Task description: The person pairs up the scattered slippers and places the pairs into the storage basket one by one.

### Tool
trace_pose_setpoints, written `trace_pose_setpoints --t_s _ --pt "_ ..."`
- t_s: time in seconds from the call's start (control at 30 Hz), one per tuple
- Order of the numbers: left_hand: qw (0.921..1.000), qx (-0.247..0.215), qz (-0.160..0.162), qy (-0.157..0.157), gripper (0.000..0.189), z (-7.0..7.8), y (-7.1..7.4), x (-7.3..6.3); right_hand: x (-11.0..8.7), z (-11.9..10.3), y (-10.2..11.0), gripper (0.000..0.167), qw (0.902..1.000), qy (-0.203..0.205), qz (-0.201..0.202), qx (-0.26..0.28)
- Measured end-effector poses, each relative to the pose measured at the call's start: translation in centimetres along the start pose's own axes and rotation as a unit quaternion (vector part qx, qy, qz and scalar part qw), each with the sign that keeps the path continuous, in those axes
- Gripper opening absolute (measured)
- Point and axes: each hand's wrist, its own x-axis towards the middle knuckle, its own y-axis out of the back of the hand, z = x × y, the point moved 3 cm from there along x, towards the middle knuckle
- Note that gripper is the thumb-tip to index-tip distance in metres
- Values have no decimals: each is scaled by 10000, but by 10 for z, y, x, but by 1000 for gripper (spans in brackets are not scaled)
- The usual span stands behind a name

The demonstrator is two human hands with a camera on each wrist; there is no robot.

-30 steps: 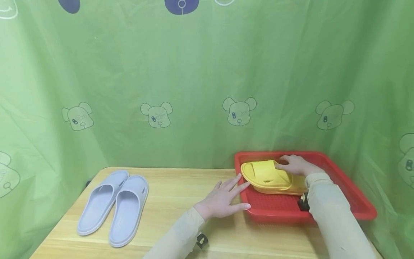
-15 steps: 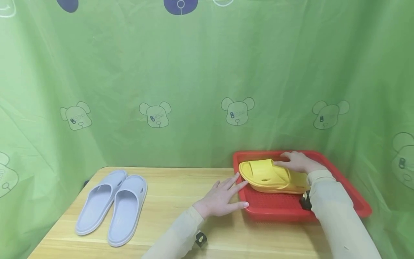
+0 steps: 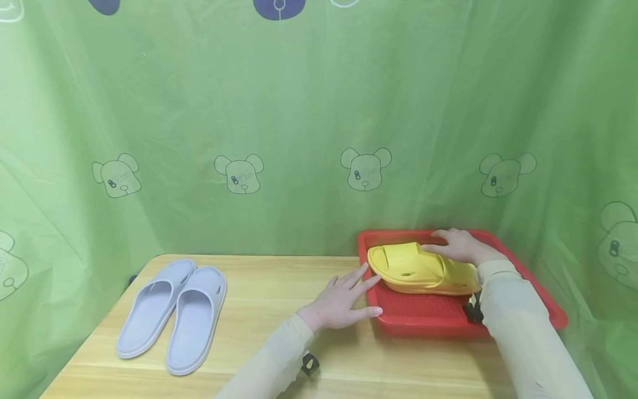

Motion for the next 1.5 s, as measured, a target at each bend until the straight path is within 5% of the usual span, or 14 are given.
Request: trace_pose_setpoints --t_s 0.43,1.5 --pt "10000 -42 -2 32 73 0 0 1 -12 -17 10 69 9990 286 354 17" --pt "9986 502 -105 124 71 2 6 0 -66 -49 10 76 9917 190 1271 -47"
